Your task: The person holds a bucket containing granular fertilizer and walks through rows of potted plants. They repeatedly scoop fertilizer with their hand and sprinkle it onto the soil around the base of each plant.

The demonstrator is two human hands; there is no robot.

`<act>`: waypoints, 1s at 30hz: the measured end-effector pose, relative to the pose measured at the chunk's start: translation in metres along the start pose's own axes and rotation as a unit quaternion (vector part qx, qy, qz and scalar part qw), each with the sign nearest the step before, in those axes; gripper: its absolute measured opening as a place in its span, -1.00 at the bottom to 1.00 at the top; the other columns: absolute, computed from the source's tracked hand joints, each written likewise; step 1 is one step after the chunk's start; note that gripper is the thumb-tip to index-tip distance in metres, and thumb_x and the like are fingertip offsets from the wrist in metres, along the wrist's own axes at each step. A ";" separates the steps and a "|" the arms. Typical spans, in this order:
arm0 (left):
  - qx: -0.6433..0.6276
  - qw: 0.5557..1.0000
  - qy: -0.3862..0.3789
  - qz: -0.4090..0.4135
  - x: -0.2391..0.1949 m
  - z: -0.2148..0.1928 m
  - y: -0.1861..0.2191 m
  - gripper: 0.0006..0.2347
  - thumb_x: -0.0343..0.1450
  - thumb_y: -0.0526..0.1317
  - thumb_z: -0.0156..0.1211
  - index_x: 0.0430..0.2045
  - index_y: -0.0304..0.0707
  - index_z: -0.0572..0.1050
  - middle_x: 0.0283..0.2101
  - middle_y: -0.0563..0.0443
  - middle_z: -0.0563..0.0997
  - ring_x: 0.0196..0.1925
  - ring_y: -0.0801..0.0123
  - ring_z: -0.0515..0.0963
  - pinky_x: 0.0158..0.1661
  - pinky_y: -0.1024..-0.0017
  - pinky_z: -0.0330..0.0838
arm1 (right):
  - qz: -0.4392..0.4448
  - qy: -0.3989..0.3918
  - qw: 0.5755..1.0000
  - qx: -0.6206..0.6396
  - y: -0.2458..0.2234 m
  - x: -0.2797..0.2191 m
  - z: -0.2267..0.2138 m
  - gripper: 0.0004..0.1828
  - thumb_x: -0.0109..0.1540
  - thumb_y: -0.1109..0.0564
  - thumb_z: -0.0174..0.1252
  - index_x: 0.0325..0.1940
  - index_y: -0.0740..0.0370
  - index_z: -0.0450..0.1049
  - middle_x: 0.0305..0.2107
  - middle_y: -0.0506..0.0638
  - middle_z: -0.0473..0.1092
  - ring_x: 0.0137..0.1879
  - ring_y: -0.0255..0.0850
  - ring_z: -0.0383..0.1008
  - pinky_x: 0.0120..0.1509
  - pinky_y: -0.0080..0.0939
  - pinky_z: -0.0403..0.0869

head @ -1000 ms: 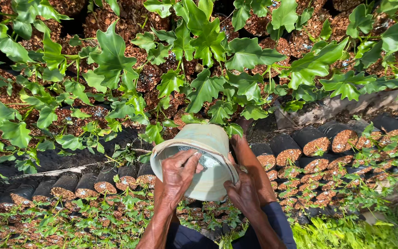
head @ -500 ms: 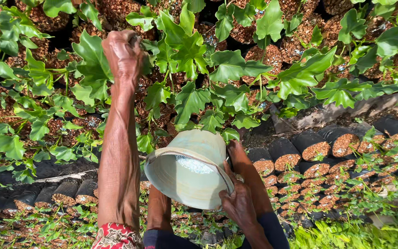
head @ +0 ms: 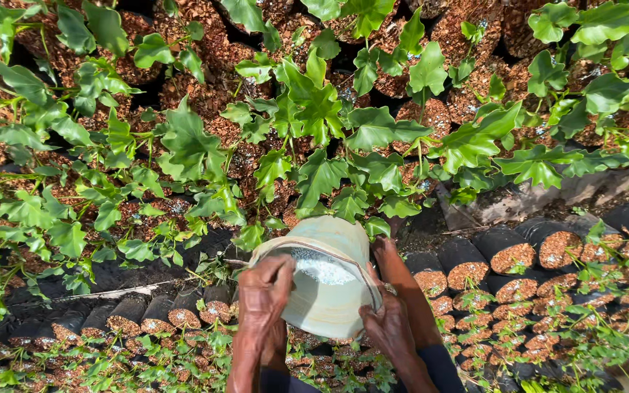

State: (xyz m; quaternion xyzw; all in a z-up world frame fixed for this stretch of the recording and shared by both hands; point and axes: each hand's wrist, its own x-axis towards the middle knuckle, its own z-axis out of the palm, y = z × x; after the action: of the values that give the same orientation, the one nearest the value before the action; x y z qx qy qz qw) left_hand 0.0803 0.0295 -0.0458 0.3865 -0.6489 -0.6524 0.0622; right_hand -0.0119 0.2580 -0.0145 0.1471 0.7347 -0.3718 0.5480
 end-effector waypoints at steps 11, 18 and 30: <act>0.510 0.828 -0.226 -0.046 -0.090 0.092 -0.161 -0.82 0.45 -0.57 -0.02 -0.18 -0.48 0.53 -0.44 -0.24 0.64 -0.66 0.35 0.59 -0.68 0.48 0.54 | 0.059 0.024 0.997 0.031 0.026 -0.005 0.013 -0.19 0.03 0.27 0.01 0.42 0.10 0.35 0.23 -0.10 0.46 0.22 -0.28 0.48 0.22 -0.30 0.47; 0.183 0.962 -0.140 -0.145 -0.035 0.044 -0.020 -0.86 0.45 -0.36 0.15 -0.41 -0.32 0.68 -0.44 -0.04 0.73 -0.58 0.42 0.66 -0.64 0.53 0.59 | -0.137 -0.029 0.990 0.030 -0.029 -0.011 0.011 0.03 -0.08 0.41 -0.21 0.55 0.35 -0.11 0.56 0.13 -0.26 0.66 -0.08 -0.27 0.67 -0.15 -0.17; 0.254 0.937 0.100 0.219 0.284 -0.002 0.000 -0.78 0.59 -0.35 0.05 -0.42 -0.45 0.60 -0.58 -0.12 0.64 -0.67 0.43 0.67 -0.76 0.71 0.57 | 0.000 -0.011 0.999 -0.037 -0.015 -0.001 -0.003 -0.08 0.02 0.32 -0.01 0.50 -0.06 0.23 0.26 -0.03 0.46 0.33 -0.28 0.43 0.23 -0.38 0.39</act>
State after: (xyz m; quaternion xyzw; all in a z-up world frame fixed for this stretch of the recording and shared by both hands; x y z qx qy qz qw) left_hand -0.1156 -0.1374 -0.1663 0.3010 -0.8521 -0.3940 0.1677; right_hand -0.0232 0.2502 -0.0072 0.1225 0.7422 -0.3455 0.5610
